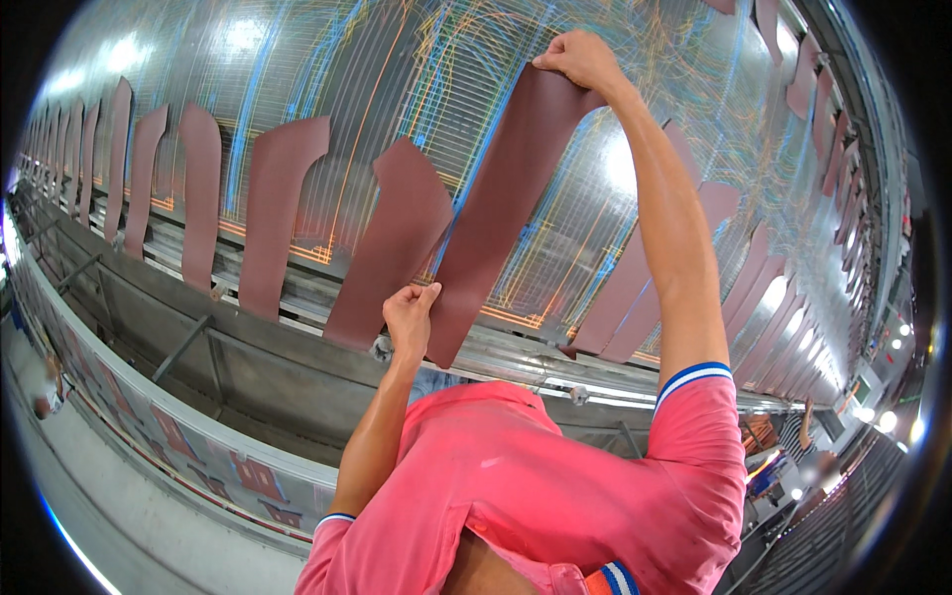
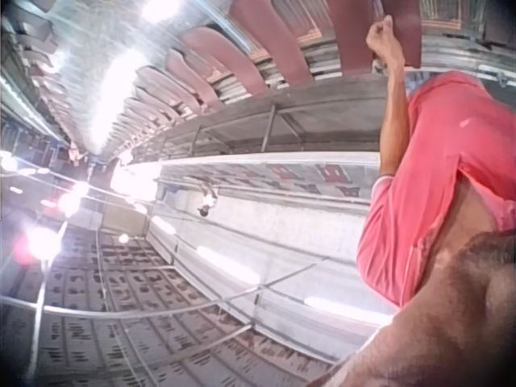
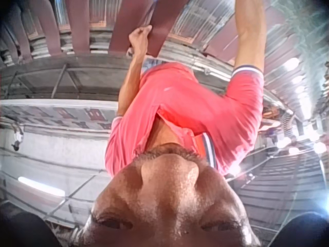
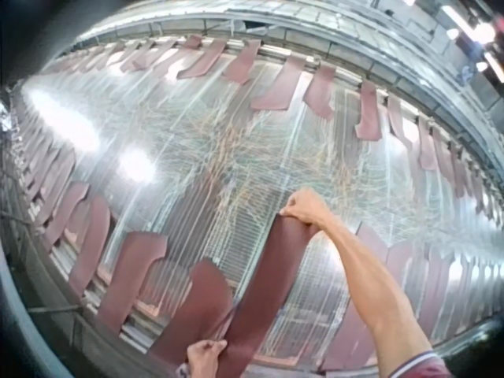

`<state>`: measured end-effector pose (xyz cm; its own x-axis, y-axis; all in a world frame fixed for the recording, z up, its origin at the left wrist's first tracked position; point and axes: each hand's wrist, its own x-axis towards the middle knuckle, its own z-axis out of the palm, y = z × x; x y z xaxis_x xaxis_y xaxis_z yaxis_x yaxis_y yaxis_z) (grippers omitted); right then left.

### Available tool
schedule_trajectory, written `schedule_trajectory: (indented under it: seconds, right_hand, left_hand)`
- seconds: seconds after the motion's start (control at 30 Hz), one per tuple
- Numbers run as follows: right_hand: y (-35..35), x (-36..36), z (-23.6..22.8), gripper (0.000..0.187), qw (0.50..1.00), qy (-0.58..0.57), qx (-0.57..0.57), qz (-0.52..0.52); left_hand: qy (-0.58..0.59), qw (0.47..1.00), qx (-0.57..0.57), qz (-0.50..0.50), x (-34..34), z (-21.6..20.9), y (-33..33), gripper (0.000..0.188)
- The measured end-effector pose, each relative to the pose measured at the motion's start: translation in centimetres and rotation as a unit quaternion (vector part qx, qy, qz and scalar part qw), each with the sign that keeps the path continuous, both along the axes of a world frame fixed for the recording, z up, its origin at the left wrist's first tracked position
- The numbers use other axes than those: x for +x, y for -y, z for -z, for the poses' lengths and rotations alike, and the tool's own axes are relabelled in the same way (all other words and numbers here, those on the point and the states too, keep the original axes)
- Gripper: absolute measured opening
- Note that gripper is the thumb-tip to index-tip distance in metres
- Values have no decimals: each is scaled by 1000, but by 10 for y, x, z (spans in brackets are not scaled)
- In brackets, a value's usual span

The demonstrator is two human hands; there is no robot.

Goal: The person repeatedly picks up maroon fabric panels and hangs them on a curved metal grid wall. They align each panel with a blue guide line, smooth it into place, and then move to the next panel. The process is repeated continuously across the visible section of the wall.

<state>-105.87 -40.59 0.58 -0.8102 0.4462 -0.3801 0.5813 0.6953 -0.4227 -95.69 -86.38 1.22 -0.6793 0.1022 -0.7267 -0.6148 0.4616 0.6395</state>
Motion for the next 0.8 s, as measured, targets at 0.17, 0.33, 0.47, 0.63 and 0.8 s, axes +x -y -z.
schedule_trajectory:
  seconds: [0.17, 0.33, 0.47, 0.63, 0.8]
  right_hand:
    - [-7, -3, 8, 39, 1000, -5, 3, -26]
    - [-7, -4, 3, 36, 1000, 8, 16, -21]
    - [-6, -5, 6, 37, 1000, 7, -1, -6]
    - [-6, -5, 7, 36, 1000, -1, 7, -5]
    - [-3, -4, 2, 36, 1000, -9, -6, 8]
  left_hand:
    - [-20, 999, -29, 35, -6, -8, -4, 27]
    - [2, 1000, -22, 22, -5, -6, -4, 26]
    - [12, 1000, -23, 11, -5, -7, -5, 26]
    - [34, 999, -22, -1, -7, -4, -4, 27]
    - [32, 999, -31, 7, -9, -3, -4, 28]
